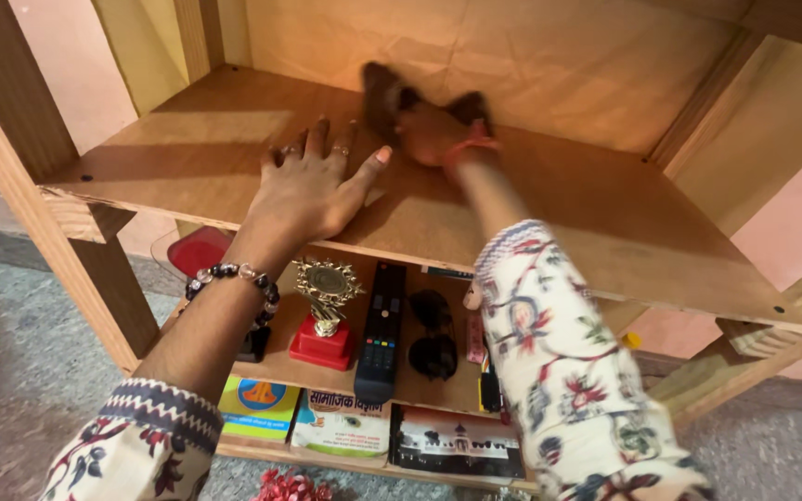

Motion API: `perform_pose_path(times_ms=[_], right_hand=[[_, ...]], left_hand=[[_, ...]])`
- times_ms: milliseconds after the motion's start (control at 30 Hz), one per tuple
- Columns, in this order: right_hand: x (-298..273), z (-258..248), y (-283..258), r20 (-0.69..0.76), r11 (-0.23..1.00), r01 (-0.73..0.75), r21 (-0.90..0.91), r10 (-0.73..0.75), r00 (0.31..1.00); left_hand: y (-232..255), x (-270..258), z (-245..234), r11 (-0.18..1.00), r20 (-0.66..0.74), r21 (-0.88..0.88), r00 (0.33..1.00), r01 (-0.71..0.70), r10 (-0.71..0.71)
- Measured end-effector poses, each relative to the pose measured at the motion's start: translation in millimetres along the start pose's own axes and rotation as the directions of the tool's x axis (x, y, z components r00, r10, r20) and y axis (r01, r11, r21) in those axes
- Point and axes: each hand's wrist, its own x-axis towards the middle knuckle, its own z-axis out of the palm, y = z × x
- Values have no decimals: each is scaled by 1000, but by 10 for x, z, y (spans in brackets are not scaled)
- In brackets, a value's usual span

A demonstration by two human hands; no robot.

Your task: The person removes three potted artificial plants from the top shelf of a wooden shelving unit and places them on the floor. Then, using a dark cloth, the person wipes the top shelf surface repeatedly. The person remains seated on the floor throughout the clip.

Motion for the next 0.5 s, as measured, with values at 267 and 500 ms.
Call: perform_pose_path(times_ms=[267, 500], right_hand=[[-1216, -143, 1651, 86, 904, -428, 15, 425, 901], [-2103, 50, 2547, 183, 841, -536, -78, 541, 821]], left_hand=[[40, -1, -18, 983, -20, -147, 993, 110, -114], [71, -23, -68, 978, -22, -171, 992, 121, -127]])
